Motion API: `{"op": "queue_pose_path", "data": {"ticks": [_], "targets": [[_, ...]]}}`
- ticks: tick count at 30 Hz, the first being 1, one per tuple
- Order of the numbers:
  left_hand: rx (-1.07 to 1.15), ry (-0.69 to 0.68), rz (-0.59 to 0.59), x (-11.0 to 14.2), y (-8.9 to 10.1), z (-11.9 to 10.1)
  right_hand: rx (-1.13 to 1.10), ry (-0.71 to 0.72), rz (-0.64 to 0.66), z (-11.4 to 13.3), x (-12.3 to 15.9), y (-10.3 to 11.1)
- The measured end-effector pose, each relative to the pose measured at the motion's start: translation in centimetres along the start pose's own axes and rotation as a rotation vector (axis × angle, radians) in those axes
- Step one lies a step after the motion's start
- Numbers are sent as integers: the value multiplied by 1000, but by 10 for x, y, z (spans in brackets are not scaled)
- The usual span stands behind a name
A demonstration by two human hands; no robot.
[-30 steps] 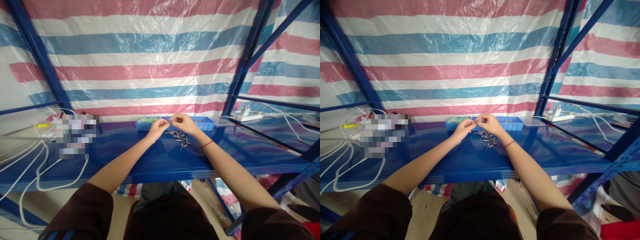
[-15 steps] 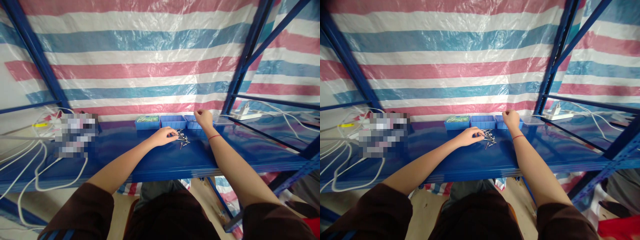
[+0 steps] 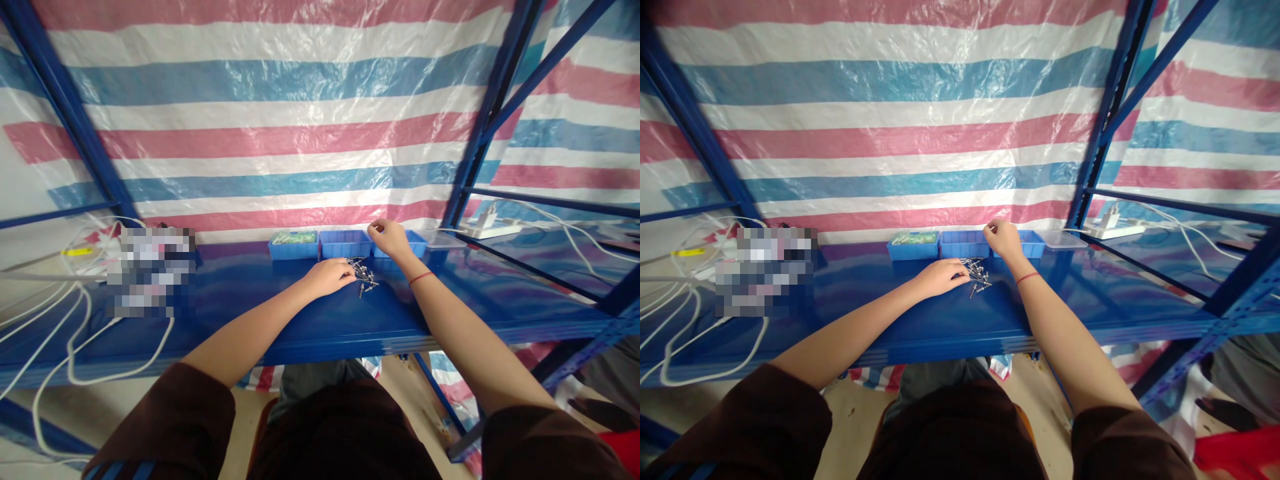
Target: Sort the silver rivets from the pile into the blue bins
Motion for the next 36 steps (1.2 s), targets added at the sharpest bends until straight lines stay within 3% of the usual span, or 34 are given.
{"op": "queue_pose_path", "data": {"ticks": [4, 8, 12, 17, 26, 36], "targets": [[51, 102, -129, -1, 3, 10, -148, 162, 152, 11, 1, -8], [276, 288, -330, -3, 13, 29, -454, 245, 391, 25, 8, -20], [422, 342, -357, -5, 15, 38, -685, 230, 474, 43, 17, -25], [555, 368, -362, -6, 14, 38, -762, 135, 457, 51, 21, -23], [750, 392, -319, -3, 16, 26, -752, 176, 345, 54, 19, -21], [683, 365, -411, -2, 22, 24, -782, 231, 277, 58, 19, -17]]}}
Point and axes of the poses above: each hand's wrist, its own x-axis away from the middle knuckle, its own y-axis out of the back of the hand, z = x × y, the point moved 3 cm from there along -x, towards the middle knuckle, and after that the axes turned 5 degrees about y, right-handed, at the moved point
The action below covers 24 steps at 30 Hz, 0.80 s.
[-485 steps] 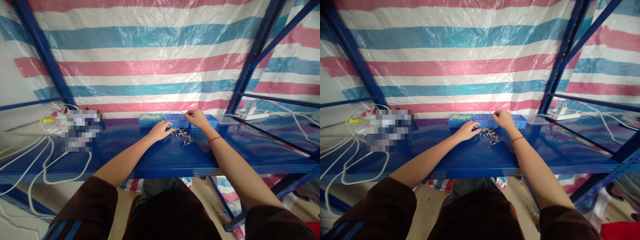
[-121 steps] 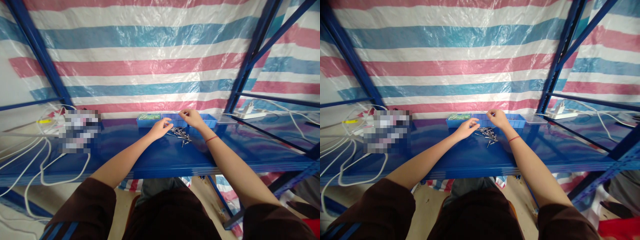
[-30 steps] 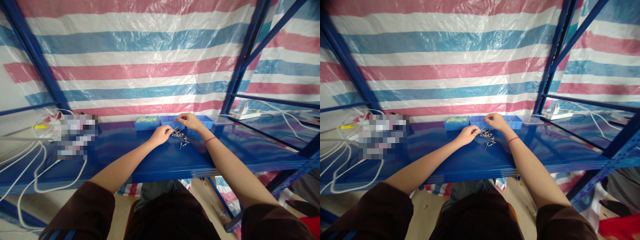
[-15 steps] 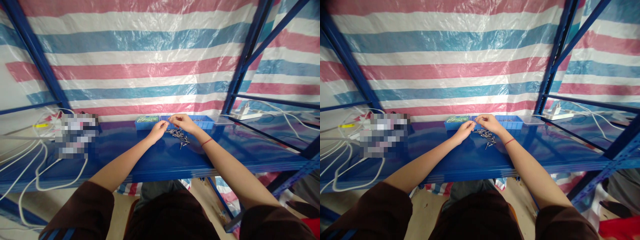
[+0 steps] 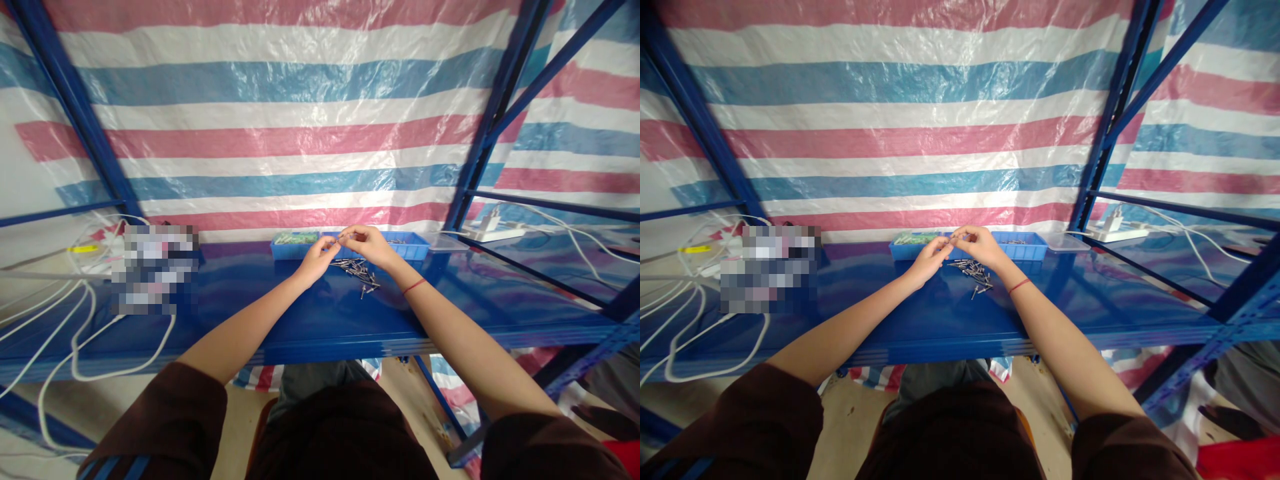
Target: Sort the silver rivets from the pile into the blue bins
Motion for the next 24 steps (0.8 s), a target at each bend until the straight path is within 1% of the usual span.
{"op": "queue_pose_path", "data": {"ticks": [5, 7, 9, 11, 12, 14, 17, 19, 21, 24], "targets": [[-94, -152, -131, -2, 6, -3, 63, -5, -13, 0, -1, 2], [-129, -162, -163, -2, 8, -4, 108, -18, 13, -3, -1, 4], [-166, -140, -184, -1, 8, -3, 142, -51, 35, -9, -3, 7], [-214, -130, -183, 0, 7, -2, 182, -88, 8, -17, -4, 17], [-243, -142, -164, 1, 6, -2, 214, -107, -34, -21, -5, 25], [-312, -205, -59, 5, 1, -4, 300, -149, -164, -31, -5, 44], [-439, -328, 187, 16, -10, -12, 461, -254, -398, -45, 0, 75], [-524, -379, 317, 24, -17, -17, 588, -347, -507, -53, 5, 91], [-617, -408, 407, 31, -23, -20, 681, -423, -562, -60, 10, 100], [-719, -453, 487, 37, -29, -21, 713, -465, -558, -64, 12, 100]]}}
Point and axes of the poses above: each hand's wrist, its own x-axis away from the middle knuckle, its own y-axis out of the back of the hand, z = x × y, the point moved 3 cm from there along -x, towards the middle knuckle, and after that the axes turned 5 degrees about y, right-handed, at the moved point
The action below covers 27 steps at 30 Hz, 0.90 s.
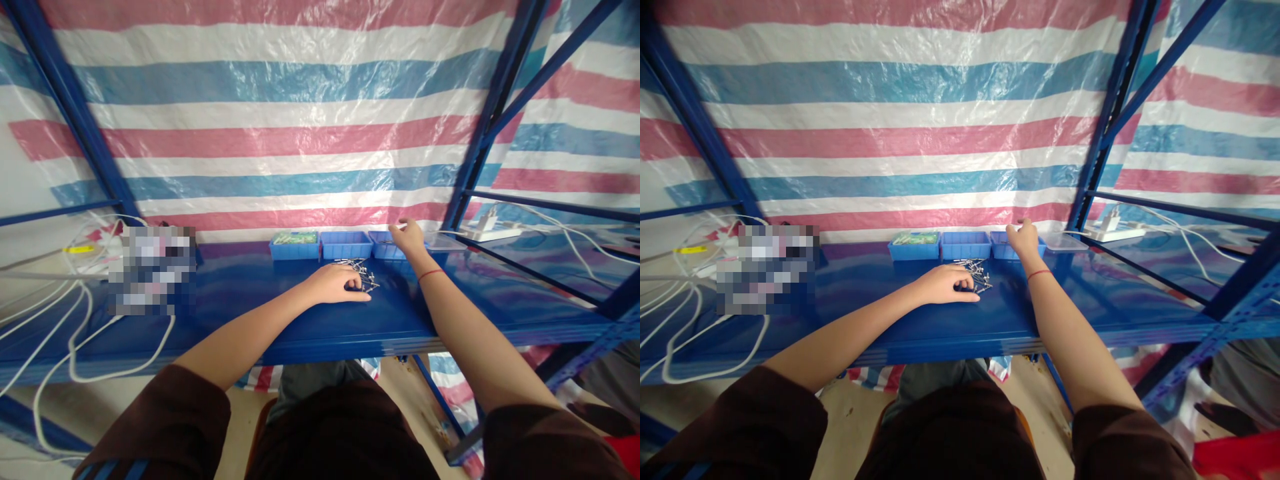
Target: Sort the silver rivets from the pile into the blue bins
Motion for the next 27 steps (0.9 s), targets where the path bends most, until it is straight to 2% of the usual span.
{"op": "queue_pose_path", "data": {"ticks": [5, 9, 11, 14, 16, 18, 20, 22, 27], "targets": [[-70, -47, 36, -2, -5, 1, -49, 99, 68, 16, 5, -4], [-180, -9, 48, -2, -5, 6, -85, 251, 183, 37, 14, -3], [-254, 64, 31, -2, -3, 11, -163, 334, 363, 48, 23, -5], [-350, 212, -54, 0, 4, 20, -347, 375, 802, 65, 44, -13], [-367, 288, -104, 0, 9, 27, -418, 398, 1006, 73, 57, -17], [-337, 321, -123, 0, 13, 33, -444, 439, 1035, 79, 63, -20], [-282, 321, -155, 0, 15, 36, -454, 467, 977, 81, 64, -23], [-233, 301, -214, -1, 18, 37, -442, 480, 936, 81, 62, -25], [-108, 222, -381, -2, 23, 36, -405, 509, 965, 79, 62, -26]]}}
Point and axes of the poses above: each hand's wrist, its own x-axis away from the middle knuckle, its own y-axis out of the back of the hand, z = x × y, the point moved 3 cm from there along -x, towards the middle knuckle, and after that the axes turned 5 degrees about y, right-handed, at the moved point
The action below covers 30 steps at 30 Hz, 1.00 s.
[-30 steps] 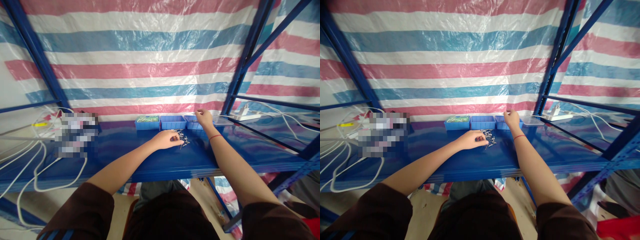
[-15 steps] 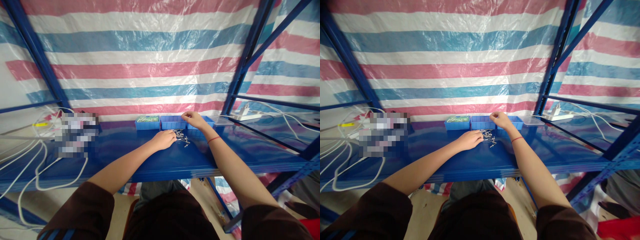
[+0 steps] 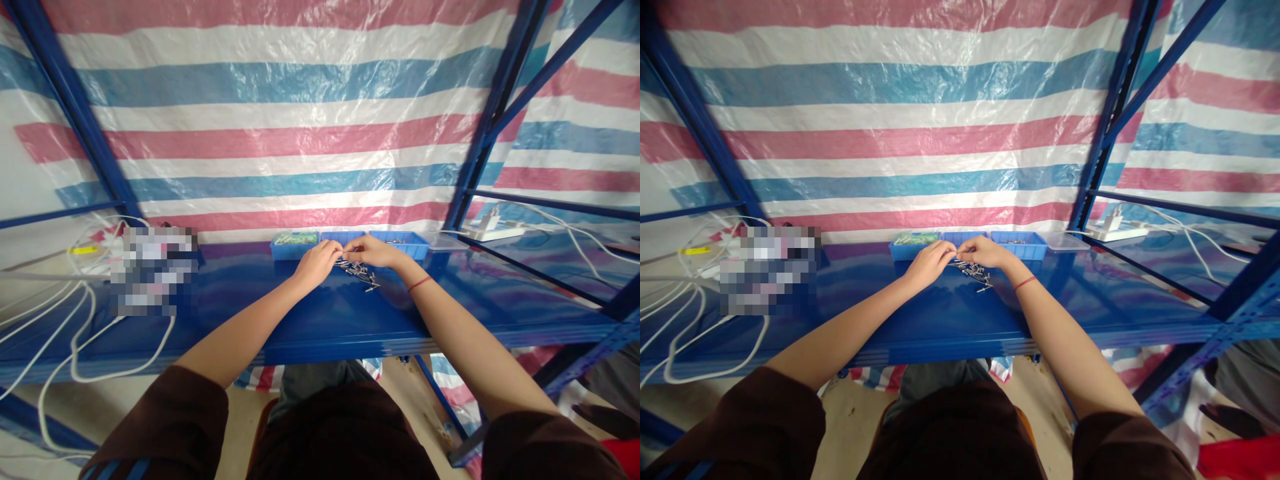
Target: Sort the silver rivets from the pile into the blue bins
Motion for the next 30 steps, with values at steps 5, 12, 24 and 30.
{"op": "queue_pose_path", "data": {"ticks": [5, 12, 24, 30], "targets": [[273, 99, -84, -3, 1, 4, -50, -10, -50, 6, 1, 0], [403, 152, -131, -4, 2, 6, -136, -15, -98, 12, 2, 2], [371, 124, -236, -4, 13, 4, -182, -68, -91, 6, 2, 2], [323, 120, -251, -4, 12, 8, -174, -16, -213, 11, 1, 6]]}}
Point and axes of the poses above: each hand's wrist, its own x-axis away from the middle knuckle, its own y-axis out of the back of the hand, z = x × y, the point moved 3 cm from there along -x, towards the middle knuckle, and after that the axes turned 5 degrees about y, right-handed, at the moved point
